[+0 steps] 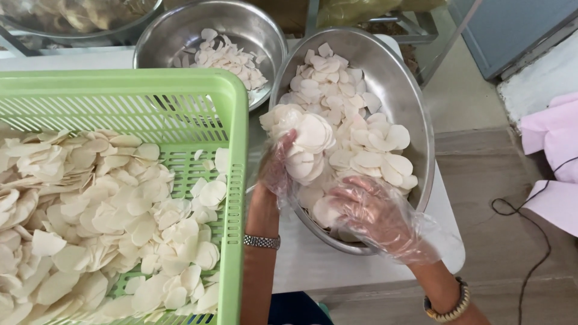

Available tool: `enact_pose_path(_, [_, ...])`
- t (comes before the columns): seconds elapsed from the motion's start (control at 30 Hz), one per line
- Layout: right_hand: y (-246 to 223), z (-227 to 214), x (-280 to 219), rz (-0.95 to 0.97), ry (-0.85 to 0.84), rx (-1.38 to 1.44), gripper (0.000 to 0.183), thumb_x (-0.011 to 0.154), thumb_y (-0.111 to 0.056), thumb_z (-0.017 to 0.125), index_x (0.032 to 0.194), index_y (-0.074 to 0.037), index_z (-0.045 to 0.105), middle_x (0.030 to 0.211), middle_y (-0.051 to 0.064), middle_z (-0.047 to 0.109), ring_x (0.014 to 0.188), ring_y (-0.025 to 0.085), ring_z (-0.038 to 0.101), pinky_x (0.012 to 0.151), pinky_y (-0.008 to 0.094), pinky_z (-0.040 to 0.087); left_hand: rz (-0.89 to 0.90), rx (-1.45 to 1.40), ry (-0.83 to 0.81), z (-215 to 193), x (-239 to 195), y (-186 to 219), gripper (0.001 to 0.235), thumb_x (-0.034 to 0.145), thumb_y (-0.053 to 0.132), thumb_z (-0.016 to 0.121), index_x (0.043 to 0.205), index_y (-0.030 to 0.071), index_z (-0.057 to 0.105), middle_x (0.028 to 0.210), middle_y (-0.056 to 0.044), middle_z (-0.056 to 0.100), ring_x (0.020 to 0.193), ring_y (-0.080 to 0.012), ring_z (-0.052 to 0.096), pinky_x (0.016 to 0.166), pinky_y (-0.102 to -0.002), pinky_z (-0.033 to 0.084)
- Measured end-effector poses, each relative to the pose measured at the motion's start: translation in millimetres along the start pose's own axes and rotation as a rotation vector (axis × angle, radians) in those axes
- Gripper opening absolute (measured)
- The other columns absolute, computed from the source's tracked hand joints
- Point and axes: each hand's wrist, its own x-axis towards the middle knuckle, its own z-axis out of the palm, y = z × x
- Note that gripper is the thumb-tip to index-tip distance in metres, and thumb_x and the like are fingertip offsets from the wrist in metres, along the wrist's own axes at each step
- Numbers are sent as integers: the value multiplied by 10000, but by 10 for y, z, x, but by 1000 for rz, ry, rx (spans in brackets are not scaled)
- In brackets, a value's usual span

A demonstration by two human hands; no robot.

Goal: The person sorts thin, white, circular food slices by hand, transferring them from a green basket into a large metal bowl. They repeatedly lift handfuls of slices and place them into the bowl, occasionally adjusting the pile.

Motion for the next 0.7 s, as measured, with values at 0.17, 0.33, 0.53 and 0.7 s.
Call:
enact_pose_path(0.17, [101, 140, -54, -15, 19, -146, 476, 984, -567, 454, 1223, -252, 718, 1302, -16, 679, 1289, 257, 559, 1046, 425, 409, 19, -393, -51, -15, 76, -89, 742, 794, 354, 789, 1355, -83, 577, 1265, -295, 652, 1178, -361, 631, 942, -516, 547])
enact_pose_path(0.33, [53, 176, -18, -43, 39, -278, 285, 989, -465, 545, 1001, -242, 723, 1180, -44, 704, 1187, 230, 611, 972, 406, 457, 29, -326, -51, -299, 1023, -873, 833, 807, 424, 803, 1410, -79, 526, 1337, -296, 603, 1250, -378, 580, 1004, -526, 510])
enact_pose_path(0.53, [36, 132, -39, -8, 79, -194, 194, 955, -382, 638, 960, -218, 742, 1103, -15, 722, 1085, 249, 659, 927, 408, 502, -66, -211, -4, -52, 16, 33, 907, 739, 536, 780, 1416, -19, 545, 1363, -267, 603, 1286, -358, 576, 1057, -479, 492])
enact_pose_path(0.7, [-227, -322, 493, 410, 25, 270, 202, 908, -228, 682, 1069, -163, 786, 1223, 44, 724, 1147, 241, 648, 962, 358, 532, -73, -100, 38, -12, 121, -130, 905, 710, 613, 751, 1356, -4, 608, 1344, -242, 626, 1288, -347, 581, 1066, -461, 481])
